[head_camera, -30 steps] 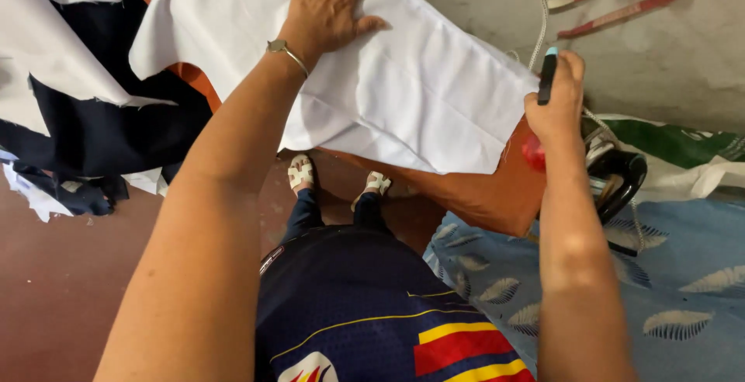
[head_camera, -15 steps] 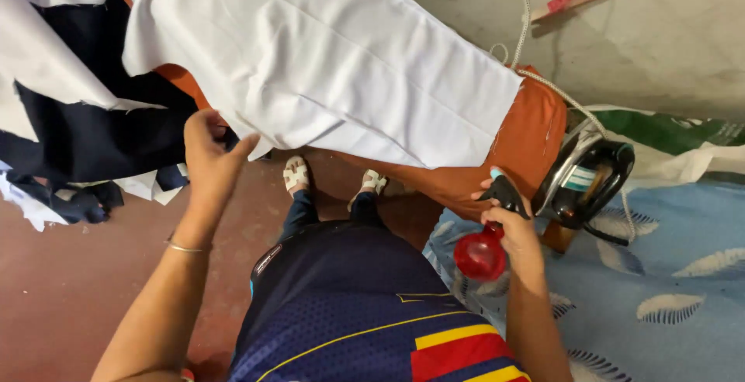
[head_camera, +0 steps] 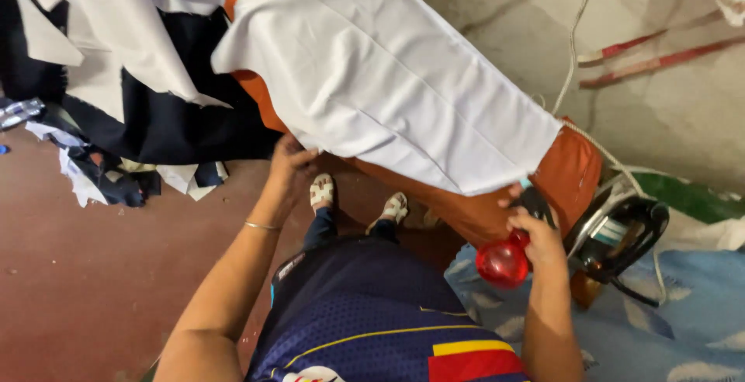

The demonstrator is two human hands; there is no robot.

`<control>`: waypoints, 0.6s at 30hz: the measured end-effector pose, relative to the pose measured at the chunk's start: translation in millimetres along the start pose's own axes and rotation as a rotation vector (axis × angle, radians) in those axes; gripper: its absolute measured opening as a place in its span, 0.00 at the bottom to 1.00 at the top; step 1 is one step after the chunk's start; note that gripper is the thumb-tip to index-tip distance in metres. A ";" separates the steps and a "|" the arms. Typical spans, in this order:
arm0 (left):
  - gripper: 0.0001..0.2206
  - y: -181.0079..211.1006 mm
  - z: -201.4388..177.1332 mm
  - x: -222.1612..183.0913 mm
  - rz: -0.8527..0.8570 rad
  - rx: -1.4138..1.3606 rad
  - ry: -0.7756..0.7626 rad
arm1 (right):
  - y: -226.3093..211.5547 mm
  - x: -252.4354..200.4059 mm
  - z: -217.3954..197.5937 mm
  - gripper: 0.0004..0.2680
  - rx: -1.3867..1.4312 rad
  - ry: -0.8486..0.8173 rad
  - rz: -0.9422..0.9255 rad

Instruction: Ironing various pieces of white fabric on an ironing board using a hand iron in a factory setting.

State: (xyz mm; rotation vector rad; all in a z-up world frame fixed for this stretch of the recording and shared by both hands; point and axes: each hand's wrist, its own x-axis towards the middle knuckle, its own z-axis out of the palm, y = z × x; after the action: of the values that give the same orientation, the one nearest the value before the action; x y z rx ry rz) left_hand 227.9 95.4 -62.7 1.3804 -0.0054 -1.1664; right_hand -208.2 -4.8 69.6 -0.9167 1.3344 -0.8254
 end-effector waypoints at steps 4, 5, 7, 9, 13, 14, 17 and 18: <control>0.27 -12.3 -2.2 4.2 -0.195 -0.167 -0.166 | -7.1 -8.3 -5.5 0.07 -0.017 0.302 0.144; 0.23 -15.3 -1.5 2.3 -0.166 -0.147 -0.191 | -2.5 -10.4 -13.7 0.03 0.009 0.376 0.207; 0.16 -12.2 -2.1 -2.7 -0.134 -0.106 -0.150 | -25.2 -20.7 0.6 0.06 0.058 0.333 0.196; 0.10 -0.9 -3.8 8.0 -0.079 -0.064 -0.115 | -43.0 -19.4 25.8 0.10 0.122 0.279 0.168; 0.34 -8.6 -16.8 20.0 -0.074 -0.167 -0.092 | -32.7 -6.9 33.1 0.12 0.332 0.040 0.124; 0.48 -12.6 -19.6 22.0 -0.157 -0.320 -0.158 | -22.6 0.2 25.2 0.13 0.326 -0.005 0.107; 0.25 -11.6 -3.0 20.2 -0.160 -0.241 -0.210 | -35.1 5.0 38.4 0.12 0.192 0.023 0.108; 0.25 -5.5 -2.8 10.9 -0.180 -0.237 -0.216 | -31.6 7.4 31.6 0.12 0.188 0.042 0.115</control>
State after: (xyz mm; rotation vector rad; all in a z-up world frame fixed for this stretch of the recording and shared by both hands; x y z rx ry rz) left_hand 231.4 92.0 -74.2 1.0580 0.1025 -1.4140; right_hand -175.5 -22.6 95.4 -0.6732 1.3083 -0.8684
